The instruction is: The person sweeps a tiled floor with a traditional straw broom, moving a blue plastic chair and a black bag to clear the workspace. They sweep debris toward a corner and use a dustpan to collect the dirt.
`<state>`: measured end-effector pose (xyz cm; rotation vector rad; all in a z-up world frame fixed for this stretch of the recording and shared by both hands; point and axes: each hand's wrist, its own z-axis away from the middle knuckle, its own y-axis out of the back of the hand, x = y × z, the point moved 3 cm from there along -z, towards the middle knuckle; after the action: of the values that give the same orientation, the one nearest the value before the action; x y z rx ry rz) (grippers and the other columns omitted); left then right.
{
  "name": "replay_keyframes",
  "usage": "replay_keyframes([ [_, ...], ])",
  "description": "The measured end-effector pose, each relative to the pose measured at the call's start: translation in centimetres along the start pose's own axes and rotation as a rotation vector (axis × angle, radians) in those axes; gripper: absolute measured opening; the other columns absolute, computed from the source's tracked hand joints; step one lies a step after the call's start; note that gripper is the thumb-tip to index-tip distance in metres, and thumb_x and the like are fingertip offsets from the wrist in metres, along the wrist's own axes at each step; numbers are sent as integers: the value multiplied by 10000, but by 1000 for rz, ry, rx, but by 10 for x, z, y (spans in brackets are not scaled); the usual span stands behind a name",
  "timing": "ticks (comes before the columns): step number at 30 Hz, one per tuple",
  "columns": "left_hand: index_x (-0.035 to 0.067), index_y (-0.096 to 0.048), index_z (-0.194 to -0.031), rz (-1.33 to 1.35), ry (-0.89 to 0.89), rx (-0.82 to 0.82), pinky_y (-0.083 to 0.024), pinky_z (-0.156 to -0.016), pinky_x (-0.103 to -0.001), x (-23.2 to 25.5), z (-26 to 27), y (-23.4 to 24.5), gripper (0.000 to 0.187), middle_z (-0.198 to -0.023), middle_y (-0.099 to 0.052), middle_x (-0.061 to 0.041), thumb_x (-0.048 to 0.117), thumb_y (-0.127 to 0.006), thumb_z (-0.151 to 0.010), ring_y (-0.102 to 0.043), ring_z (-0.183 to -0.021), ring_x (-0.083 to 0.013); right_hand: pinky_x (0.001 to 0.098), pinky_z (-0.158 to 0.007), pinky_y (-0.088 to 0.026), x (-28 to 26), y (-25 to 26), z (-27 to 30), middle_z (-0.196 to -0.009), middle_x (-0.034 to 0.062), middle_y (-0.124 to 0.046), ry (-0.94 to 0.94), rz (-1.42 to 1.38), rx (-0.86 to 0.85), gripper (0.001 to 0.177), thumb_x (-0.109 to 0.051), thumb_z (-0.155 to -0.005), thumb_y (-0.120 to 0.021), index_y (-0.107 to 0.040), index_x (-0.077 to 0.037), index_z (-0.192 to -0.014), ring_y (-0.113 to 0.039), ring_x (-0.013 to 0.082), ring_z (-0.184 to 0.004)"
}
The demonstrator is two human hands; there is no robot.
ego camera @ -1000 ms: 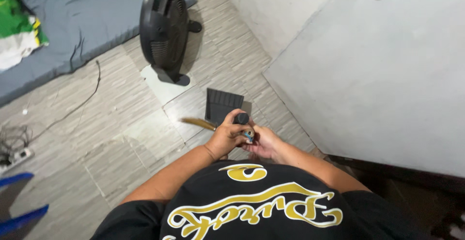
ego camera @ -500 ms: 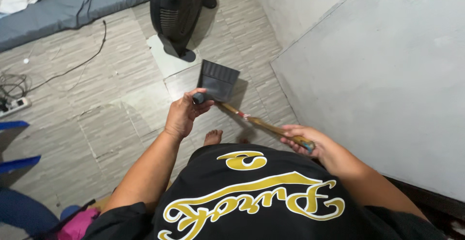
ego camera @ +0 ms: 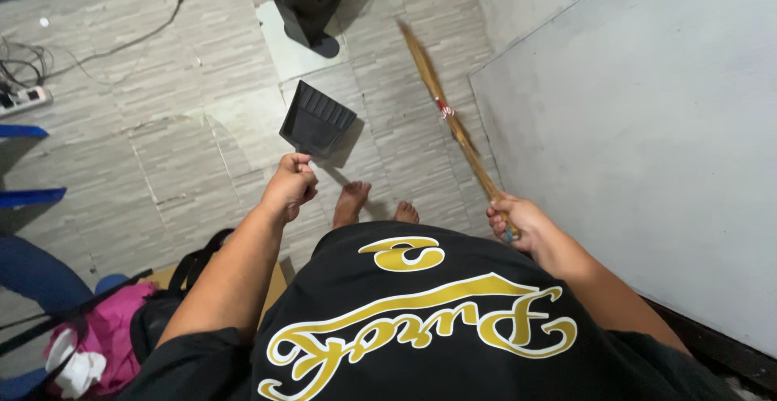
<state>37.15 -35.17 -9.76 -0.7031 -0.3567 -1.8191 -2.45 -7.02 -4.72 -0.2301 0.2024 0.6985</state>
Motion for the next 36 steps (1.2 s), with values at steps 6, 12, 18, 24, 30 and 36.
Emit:
replay_keyframes([
  [6, 118, -444, -1281, 12, -6, 56, -508, -579, -318, -68, -39, 7, 516, -887, -530, -18, -53, -587, -816, -508, -623, -141, 240, -409, -402, 2, -3, -61, -760, 57, -499, 135, 213, 21, 421, -8, -952, -495, -454, -160, -1342, -443, 116, -530],
  [12, 129, -482, -1266, -32, 32, 93, -507, -577, -323, -107, -80, -11, 508, -934, -561, -12, -37, -620, -807, -551, -657, -144, 247, -427, -433, -44, -42, -167, -751, 45, -572, 229, 418, 5, 319, -55, -980, -531, -550, -110, -1294, -467, 97, -492],
  [18, 128, -516, -1257, -38, 13, 122, -532, -589, -291, -103, -98, -23, 445, -982, -590, 4, 26, -654, -846, -583, -760, -125, 346, -379, -382, -26, -37, -201, -671, 68, -519, 327, 881, 148, 431, -2, -917, -536, -558, -149, -1321, -446, 160, -441],
  [24, 75, -509, -1230, -28, -6, 124, -419, -469, -322, -79, -105, -24, 391, -889, -587, -63, 47, -653, -868, -516, -593, -165, 305, -397, -401, 5, 10, -118, -661, 26, -517, 285, 714, 49, 591, 30, -897, -568, -506, -128, -1463, -434, 130, -446],
  [30, 53, -548, -1191, -240, -42, 152, -495, -498, -318, -60, -99, -23, 333, -866, -618, -61, 71, -644, -872, -575, -599, -164, 232, -473, -420, 16, 36, -30, -760, 23, -556, 157, 491, 77, 578, -42, -963, -543, -385, -116, -1515, -463, 96, -548],
  [36, 42, -565, -1175, -275, -75, 158, -518, -513, -310, -50, -99, -34, 306, -887, -656, -71, 94, -647, -885, -613, -635, -156, 217, -463, -440, 30, 43, -70, -770, 36, -560, 68, 230, 94, 287, -52, -984, -531, -487, -60, -1268, -509, 95, -562],
])
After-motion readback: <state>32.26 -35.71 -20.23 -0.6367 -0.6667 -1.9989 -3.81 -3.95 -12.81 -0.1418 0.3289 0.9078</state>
